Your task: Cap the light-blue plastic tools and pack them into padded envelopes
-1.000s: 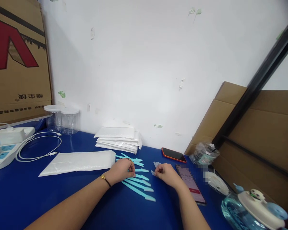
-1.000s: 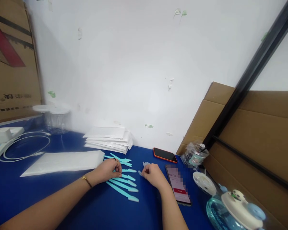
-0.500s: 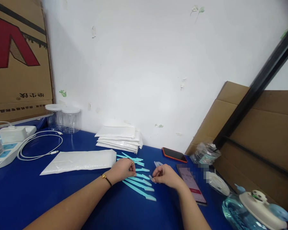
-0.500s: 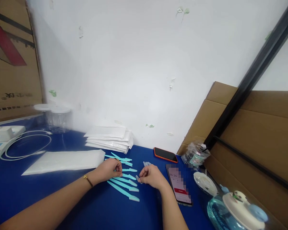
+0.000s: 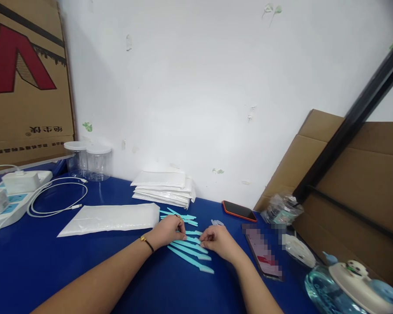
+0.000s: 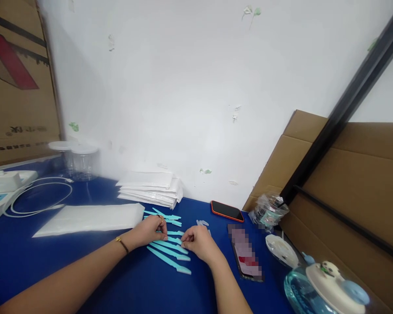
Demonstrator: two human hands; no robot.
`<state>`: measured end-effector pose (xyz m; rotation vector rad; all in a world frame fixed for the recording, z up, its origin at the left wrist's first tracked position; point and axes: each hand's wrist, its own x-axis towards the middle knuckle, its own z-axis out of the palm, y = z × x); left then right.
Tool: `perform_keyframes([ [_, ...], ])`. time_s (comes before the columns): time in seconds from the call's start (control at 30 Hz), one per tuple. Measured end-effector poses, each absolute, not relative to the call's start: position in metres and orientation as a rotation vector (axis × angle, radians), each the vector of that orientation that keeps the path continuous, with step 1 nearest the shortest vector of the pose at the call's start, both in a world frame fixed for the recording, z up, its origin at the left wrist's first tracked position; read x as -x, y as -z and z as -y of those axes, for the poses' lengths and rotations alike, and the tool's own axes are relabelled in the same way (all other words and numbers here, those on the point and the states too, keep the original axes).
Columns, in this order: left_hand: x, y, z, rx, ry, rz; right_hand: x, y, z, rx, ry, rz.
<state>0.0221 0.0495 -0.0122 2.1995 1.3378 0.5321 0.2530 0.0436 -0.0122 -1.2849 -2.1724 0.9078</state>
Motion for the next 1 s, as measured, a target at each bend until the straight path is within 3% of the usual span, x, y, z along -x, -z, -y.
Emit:
perform_keyframes([
  [0.3, -0.026, 0.004, -0.036, -2.34, -0.549, -1.115, -0.318, -0.012, -0.063, 1.665, -0.352, 1.864],
  [0.5, -0.037, -0.006, -0.02, -2.419, -0.354, -0.925, -0.317, -0.004, -0.062, 1.891, -0.366, 1.96],
  [0.63, -0.031, -0.006, -0.026, -2.485, -0.405, -1.119, -0.312, -0.004, -0.058, 1.962, -0.41, 2.019],
  [0.8, -0.01, -0.001, -0.049, -2.528, -0.572, -1.633, -0.302, -0.003, -0.053, 1.843, -0.568, 2.115],
  [1.0, -0.002, 0.001, -0.057, -2.501, -0.546, -1.617, -0.283, 0.005, -0.05, 1.594, -0.675, 2.151],
])
